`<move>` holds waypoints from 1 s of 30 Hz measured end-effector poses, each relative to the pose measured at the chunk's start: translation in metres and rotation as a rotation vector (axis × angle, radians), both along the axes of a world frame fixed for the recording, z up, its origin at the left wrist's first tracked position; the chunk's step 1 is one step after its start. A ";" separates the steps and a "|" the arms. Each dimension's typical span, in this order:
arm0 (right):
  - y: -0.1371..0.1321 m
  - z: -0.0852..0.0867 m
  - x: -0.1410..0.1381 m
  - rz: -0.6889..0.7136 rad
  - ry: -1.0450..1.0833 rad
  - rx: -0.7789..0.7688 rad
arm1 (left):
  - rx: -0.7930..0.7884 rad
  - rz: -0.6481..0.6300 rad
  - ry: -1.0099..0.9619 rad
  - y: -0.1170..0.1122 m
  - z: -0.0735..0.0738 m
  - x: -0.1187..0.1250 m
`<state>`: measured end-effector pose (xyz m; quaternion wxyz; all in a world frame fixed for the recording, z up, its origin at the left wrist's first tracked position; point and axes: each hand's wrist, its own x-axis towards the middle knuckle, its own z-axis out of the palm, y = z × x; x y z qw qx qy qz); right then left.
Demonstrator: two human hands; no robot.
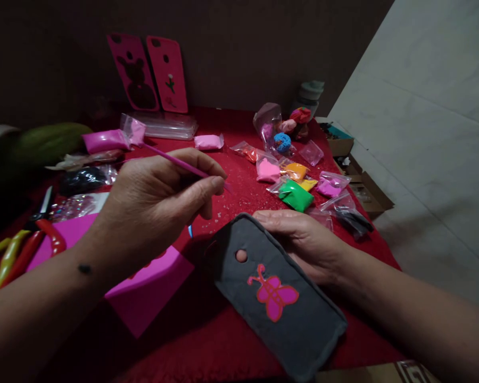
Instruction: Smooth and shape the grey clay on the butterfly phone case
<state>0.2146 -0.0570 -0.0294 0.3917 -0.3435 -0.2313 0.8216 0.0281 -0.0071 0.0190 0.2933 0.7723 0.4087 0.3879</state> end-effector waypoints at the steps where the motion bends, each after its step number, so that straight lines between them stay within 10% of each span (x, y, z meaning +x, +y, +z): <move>1: 0.000 0.000 0.000 -0.006 0.002 0.000 | 0.082 0.013 0.049 0.003 -0.003 -0.001; 5: 0.000 0.001 -0.001 -0.024 0.024 -0.011 | 0.446 -0.007 0.274 0.022 -0.020 -0.010; 11: 0.000 0.000 -0.002 -0.064 0.079 0.012 | 0.486 -0.094 0.556 0.047 -0.040 -0.018; 20: 0.007 0.002 -0.005 -0.241 0.041 0.051 | -0.314 -0.108 0.098 0.018 -0.008 -0.008; 26: 0.008 0.000 -0.005 -0.331 0.001 0.125 | -0.848 -0.227 -0.210 0.007 -0.024 0.007; 30: 0.007 0.000 -0.005 -0.277 0.036 0.112 | -0.923 -0.194 -0.396 0.008 -0.028 0.010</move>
